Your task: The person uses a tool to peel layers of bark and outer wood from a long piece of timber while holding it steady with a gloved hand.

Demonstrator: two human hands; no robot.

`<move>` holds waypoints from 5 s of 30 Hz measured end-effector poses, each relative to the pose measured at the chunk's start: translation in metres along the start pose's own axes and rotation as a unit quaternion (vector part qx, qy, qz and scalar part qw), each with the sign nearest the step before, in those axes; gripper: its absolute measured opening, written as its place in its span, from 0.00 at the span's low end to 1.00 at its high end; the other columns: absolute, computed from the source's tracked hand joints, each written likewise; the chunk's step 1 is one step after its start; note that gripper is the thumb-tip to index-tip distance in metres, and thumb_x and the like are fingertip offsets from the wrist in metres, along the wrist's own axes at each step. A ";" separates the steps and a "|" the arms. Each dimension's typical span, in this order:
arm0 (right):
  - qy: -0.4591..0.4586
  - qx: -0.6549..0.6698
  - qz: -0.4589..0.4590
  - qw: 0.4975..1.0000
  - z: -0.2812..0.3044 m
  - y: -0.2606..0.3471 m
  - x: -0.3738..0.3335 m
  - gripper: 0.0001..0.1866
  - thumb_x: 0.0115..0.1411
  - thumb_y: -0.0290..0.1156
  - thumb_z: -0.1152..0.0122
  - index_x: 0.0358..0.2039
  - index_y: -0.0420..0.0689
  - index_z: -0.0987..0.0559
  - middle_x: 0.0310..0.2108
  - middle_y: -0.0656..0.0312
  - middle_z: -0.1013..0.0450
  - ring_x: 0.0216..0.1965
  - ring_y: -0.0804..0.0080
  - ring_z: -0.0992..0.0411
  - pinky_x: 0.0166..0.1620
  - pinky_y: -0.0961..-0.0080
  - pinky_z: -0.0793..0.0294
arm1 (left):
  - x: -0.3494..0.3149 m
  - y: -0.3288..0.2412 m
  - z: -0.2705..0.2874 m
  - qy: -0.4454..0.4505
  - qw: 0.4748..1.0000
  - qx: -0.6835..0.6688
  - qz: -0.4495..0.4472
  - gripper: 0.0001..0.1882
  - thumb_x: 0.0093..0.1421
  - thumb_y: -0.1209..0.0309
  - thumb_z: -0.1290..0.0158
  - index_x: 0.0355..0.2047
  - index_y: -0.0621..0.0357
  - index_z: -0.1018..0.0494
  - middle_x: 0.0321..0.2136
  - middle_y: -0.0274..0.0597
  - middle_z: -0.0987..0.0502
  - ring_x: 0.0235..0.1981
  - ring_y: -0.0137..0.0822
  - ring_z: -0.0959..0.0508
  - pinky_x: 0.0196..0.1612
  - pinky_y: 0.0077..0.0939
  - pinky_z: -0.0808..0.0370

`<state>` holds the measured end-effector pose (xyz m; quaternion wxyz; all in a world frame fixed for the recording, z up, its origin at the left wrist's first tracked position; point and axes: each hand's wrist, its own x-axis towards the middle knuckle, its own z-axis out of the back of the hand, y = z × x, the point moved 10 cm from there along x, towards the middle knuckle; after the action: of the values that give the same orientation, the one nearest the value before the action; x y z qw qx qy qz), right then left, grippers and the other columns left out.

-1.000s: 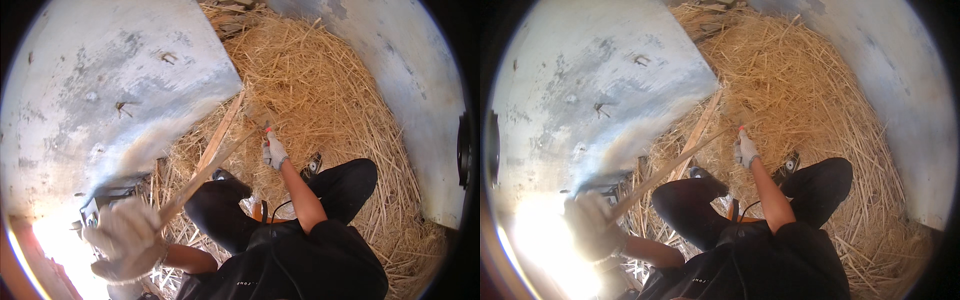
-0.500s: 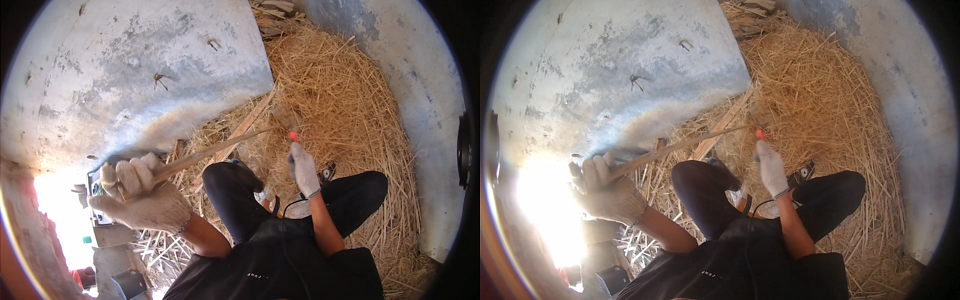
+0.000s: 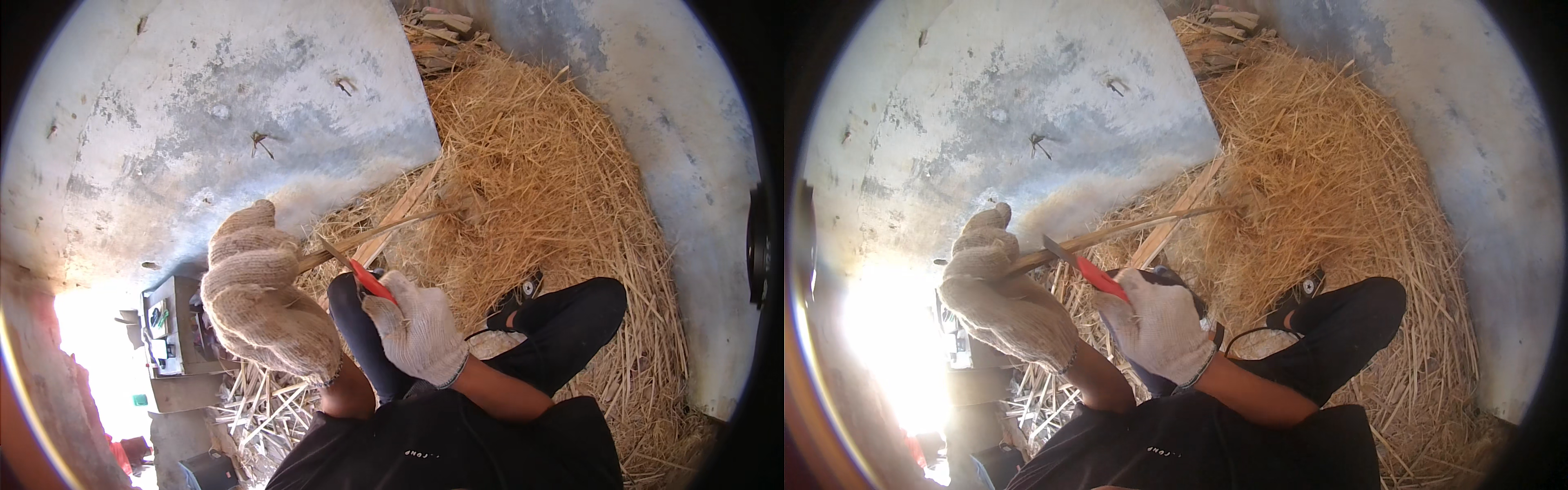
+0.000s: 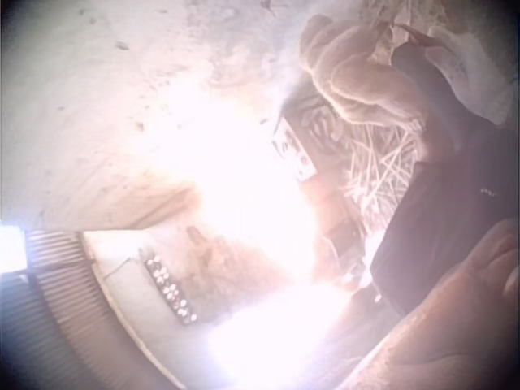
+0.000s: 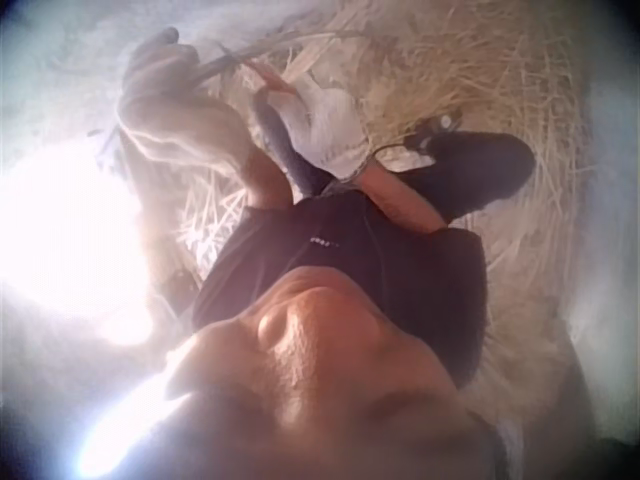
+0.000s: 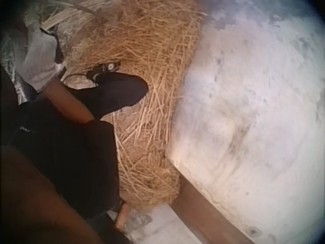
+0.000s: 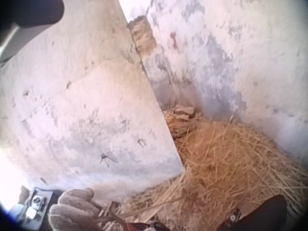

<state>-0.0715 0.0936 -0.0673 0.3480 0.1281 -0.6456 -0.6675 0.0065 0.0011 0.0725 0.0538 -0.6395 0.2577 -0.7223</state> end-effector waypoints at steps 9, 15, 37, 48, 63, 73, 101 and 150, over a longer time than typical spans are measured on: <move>-0.050 -0.131 -0.200 0.970 0.012 -0.187 -0.052 0.24 0.70 0.48 0.51 0.40 0.36 0.23 0.21 0.45 0.26 0.28 0.45 0.24 0.31 0.57 0.28 | 0.007 -0.020 -0.016 0.083 0.995 -0.035 -0.047 0.23 0.74 0.57 0.60 0.29 0.61 0.28 0.27 0.46 0.23 0.34 0.41 0.20 0.44 0.39 0.22; -0.134 0.051 -0.121 0.982 0.043 -0.035 -0.022 0.24 0.71 0.49 0.50 0.37 0.37 0.22 0.18 0.47 0.28 0.23 0.48 0.25 0.27 0.58 0.30 | -0.020 0.018 0.007 -0.050 0.989 -0.063 0.123 0.17 0.63 0.64 0.43 0.39 0.71 0.21 0.33 0.50 0.17 0.38 0.42 0.18 0.45 0.36 0.23; -0.104 0.054 -0.184 0.976 0.088 -0.054 -0.043 0.21 0.71 0.45 0.48 0.37 0.36 0.23 0.21 0.57 0.30 0.23 0.69 0.36 0.29 0.71 0.35 | -0.007 -0.032 -0.028 0.108 0.987 -0.115 -0.002 0.15 0.52 0.63 0.34 0.31 0.64 0.18 0.29 0.43 0.16 0.33 0.40 0.17 0.45 0.35 0.22; 0.040 -0.280 -0.237 0.930 0.079 -0.215 -0.068 0.21 0.72 0.42 0.56 0.40 0.35 0.23 0.35 0.43 0.24 0.36 0.43 0.23 0.37 0.54 0.27 | -0.017 -0.024 -0.033 0.111 0.977 -0.181 -0.017 0.15 0.54 0.64 0.36 0.31 0.67 0.20 0.26 0.47 0.19 0.29 0.44 0.18 0.39 0.36 0.21; -0.017 -0.243 -0.068 0.968 0.040 -0.103 -0.019 0.21 0.71 0.44 0.53 0.34 0.39 0.22 0.20 0.41 0.28 0.26 0.45 0.24 0.23 0.56 0.31 | -0.015 -0.022 -0.020 0.004 0.977 -0.185 -0.102 0.12 0.57 0.76 0.52 0.17 0.54 0.37 0.11 0.34 0.38 0.11 0.27 0.38 0.13 0.18 0.41; -0.082 -0.076 -0.177 0.978 0.063 -0.188 -0.014 0.31 0.70 0.55 0.55 0.36 0.36 0.21 0.24 0.41 0.27 0.29 0.44 0.26 0.33 0.57 0.29 | -0.010 0.045 0.015 -0.067 0.974 -0.217 0.022 0.14 0.58 0.74 0.54 0.15 0.51 0.39 0.10 0.33 0.40 0.11 0.26 0.41 0.14 0.19 0.43; -0.058 -0.316 -0.261 0.910 0.036 -0.443 0.044 0.31 0.67 0.61 0.57 0.33 0.45 0.19 0.23 0.43 0.23 0.29 0.41 0.22 0.32 0.47 0.25 | 0.016 0.121 0.039 -0.075 0.980 -0.165 0.084 0.21 0.61 0.68 0.58 0.10 0.43 0.45 0.08 0.29 0.46 0.12 0.24 0.48 0.18 0.23 0.48; -0.084 -0.001 -0.371 0.925 0.107 -0.271 -0.013 0.36 0.67 0.65 0.54 0.25 0.39 0.24 0.22 0.59 0.33 0.27 0.68 0.35 0.35 0.69 0.35 | 0.035 0.088 -0.002 0.191 0.949 -0.126 0.216 0.22 0.70 0.56 0.57 0.50 0.63 0.29 0.37 0.54 0.22 0.36 0.43 0.19 0.40 0.43 0.17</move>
<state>-0.2095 0.1636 -0.3148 0.0200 0.3015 -0.5783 -0.7578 -0.0235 -0.0881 0.0648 0.0776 -0.4204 0.4840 -0.7635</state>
